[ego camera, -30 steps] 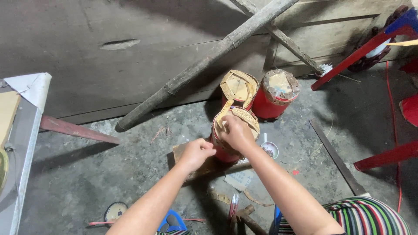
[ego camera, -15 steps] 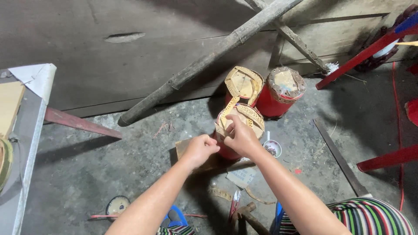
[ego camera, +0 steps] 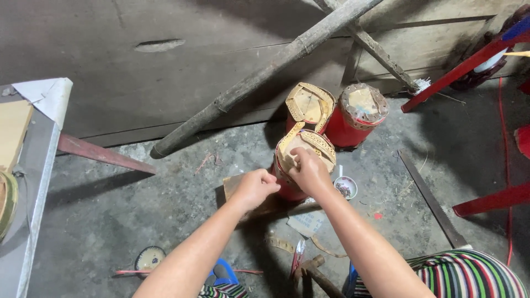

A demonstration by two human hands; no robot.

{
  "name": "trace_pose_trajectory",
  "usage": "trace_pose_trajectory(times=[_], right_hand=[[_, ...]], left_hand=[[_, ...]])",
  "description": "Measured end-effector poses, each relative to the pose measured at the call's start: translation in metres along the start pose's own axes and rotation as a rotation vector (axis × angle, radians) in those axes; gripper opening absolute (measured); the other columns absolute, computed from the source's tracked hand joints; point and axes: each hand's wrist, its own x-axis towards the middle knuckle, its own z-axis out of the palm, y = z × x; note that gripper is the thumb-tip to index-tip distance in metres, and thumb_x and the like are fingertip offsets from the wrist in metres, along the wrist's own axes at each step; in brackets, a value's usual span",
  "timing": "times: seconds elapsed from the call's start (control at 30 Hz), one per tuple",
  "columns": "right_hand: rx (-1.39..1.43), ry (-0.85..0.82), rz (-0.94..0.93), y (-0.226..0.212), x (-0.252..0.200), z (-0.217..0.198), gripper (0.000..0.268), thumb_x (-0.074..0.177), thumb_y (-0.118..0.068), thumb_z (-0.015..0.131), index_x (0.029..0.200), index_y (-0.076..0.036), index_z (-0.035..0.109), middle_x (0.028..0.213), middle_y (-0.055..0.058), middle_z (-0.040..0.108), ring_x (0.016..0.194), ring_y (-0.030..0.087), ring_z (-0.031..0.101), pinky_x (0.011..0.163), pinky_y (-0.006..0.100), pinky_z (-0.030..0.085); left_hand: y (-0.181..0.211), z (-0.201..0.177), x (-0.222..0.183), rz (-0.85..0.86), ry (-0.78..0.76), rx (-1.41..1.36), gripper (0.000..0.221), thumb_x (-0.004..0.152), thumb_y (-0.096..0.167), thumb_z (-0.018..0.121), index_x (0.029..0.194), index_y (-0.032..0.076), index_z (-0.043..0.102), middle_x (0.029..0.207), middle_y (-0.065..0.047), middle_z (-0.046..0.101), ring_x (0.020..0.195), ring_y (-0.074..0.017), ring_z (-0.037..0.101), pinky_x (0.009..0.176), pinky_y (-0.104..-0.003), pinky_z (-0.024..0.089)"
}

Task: Fitting and securing a decorative woven band onto the rim of a small drum using a hammer and tacks.

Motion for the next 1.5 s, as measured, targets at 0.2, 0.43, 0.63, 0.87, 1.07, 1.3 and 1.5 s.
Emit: trace_pose_trajectory(times=[0.2, 0.43, 0.63, 0.87, 1.07, 1.3, 1.5], right_hand=[[0.023, -0.049, -0.081, -0.001, -0.003, 0.004, 0.044, 0.078, -0.021, 0.071, 0.122, -0.026, 0.065, 0.098, 0.003, 0.068, 0.105, 0.029, 0.071, 0.096, 0.046, 0.057], [0.206, -0.049, 0.039, -0.001, -0.018, -0.018, 0.054, 0.077, -0.024, 0.074, 0.13, -0.024, 0.064, 0.104, 0.003, 0.074, 0.105, 0.022, 0.071, 0.097, 0.041, 0.057], [-0.031, 0.04, -0.008, -0.009, -0.01, 0.01, 0.031, 0.081, -0.024, 0.073, 0.112, -0.026, 0.067, 0.097, 0.002, 0.065, 0.103, 0.028, 0.07, 0.094, 0.044, 0.058], [-0.056, 0.112, -0.126, 0.0, -0.007, 0.025, 0.024, 0.08, -0.026, 0.076, 0.103, -0.026, 0.068, 0.093, 0.003, 0.061, 0.097, 0.029, 0.07, 0.089, 0.043, 0.058], [-0.077, 0.135, -0.231, -0.001, -0.01, 0.014, 0.028, 0.078, -0.023, 0.078, 0.104, -0.025, 0.068, 0.091, 0.003, 0.061, 0.094, 0.029, 0.069, 0.086, 0.042, 0.057], [-0.069, 0.091, -0.304, 0.017, -0.006, 0.009, 0.023, 0.083, -0.029, 0.078, 0.105, -0.033, 0.072, 0.088, 0.0, 0.06, 0.093, 0.025, 0.064, 0.081, 0.039, 0.056], [-0.291, 0.005, -0.356, 0.015, -0.005, -0.009, 0.028, 0.086, -0.032, 0.072, 0.114, -0.033, 0.073, 0.097, 0.0, 0.064, 0.102, 0.025, 0.058, 0.083, 0.041, 0.052]], left_hand=[[-0.008, 0.0, 0.004, 0.038, -0.004, 0.043, 0.023, 0.077, 0.024, 0.084, 0.095, 0.011, 0.078, 0.113, -0.004, 0.078, 0.107, -0.0228, 0.073, 0.088, -0.036, 0.06], [-0.002, 0.0, -0.001, 0.04, -0.001, 0.041, 0.023, 0.078, 0.025, 0.084, 0.095, 0.011, 0.078, 0.11, -0.005, 0.079, 0.105, -0.023, 0.073, 0.087, -0.036, 0.06], [-0.009, 0.006, 0.007, 0.046, -0.033, 0.075, 0.024, 0.076, 0.026, 0.083, 0.096, 0.014, 0.078, 0.11, -0.002, 0.079, 0.104, -0.0202, 0.073, 0.089, -0.035, 0.059], [-0.025, 0.006, 0.015, 0.062, -0.007, 0.042, 0.026, 0.075, 0.024, 0.084, 0.097, 0.012, 0.078, 0.107, -0.007, 0.079, 0.101, -0.0234, 0.074, 0.086, -0.037, 0.059], [-0.013, -0.002, 0.005, 0.06, -0.006, 0.083, 0.024, 0.08, 0.024, 0.081, 0.101, 0.012, 0.078, 0.104, -0.008, 0.079, 0.1, -0.0238, 0.074, 0.085, -0.036, 0.06], [0.015, -0.017, -0.017, 0.033, 0.035, 0.144, 0.016, 0.083, 0.025, 0.072, 0.097, 0.019, 0.077, 0.077, 0.003, 0.079, 0.09, -0.0161, 0.076, 0.085, -0.031, 0.057], [0.007, -0.012, -0.006, -0.008, 0.095, 0.143, 0.019, 0.085, 0.028, 0.068, 0.102, 0.027, 0.077, 0.078, 0.009, 0.08, 0.091, -0.01, 0.075, 0.084, -0.028, 0.056]])
